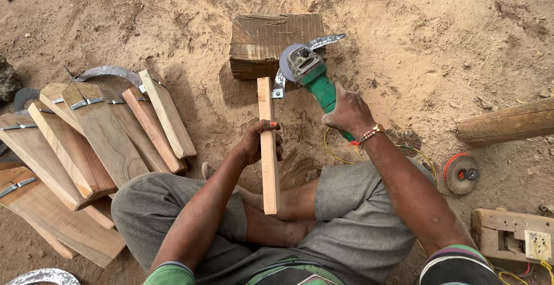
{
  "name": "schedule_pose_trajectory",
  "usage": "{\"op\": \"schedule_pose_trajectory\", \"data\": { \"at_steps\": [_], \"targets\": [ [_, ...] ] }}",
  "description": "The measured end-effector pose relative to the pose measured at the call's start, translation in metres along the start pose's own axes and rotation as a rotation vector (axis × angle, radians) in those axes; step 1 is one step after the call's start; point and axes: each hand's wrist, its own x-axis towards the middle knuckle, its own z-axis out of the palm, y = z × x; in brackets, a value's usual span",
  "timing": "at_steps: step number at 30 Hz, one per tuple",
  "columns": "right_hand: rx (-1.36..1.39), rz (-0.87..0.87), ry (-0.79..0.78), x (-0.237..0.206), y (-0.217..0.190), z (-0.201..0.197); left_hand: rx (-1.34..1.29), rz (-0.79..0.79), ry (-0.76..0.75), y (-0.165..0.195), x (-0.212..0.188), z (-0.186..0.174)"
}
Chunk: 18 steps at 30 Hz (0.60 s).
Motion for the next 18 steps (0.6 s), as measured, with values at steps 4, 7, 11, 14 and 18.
{"op": "schedule_pose_trajectory", "data": {
  "at_steps": [4,7,11,14,18],
  "targets": [
    [-0.084,0.008,0.002,-0.0005,0.0018,0.0020,0.015,0.005,0.003,-0.0004,-0.0010,-0.0009],
    [-0.064,0.020,-0.003,-0.0006,0.0030,0.0041,-0.025,-0.007,-0.038,0.0002,-0.0023,-0.0021],
    [-0.125,-0.015,0.009,-0.0003,0.0028,0.0065,-0.037,0.017,-0.087,0.0020,-0.0030,-0.0066],
    [-0.083,-0.030,-0.009,0.0000,0.0027,0.0070,-0.062,-0.017,-0.090,0.0027,-0.0045,-0.0080],
    [-0.099,-0.046,0.014,-0.0009,0.0047,0.0068,-0.029,-0.001,-0.096,0.0029,-0.0048,-0.0083]
  ]
}}
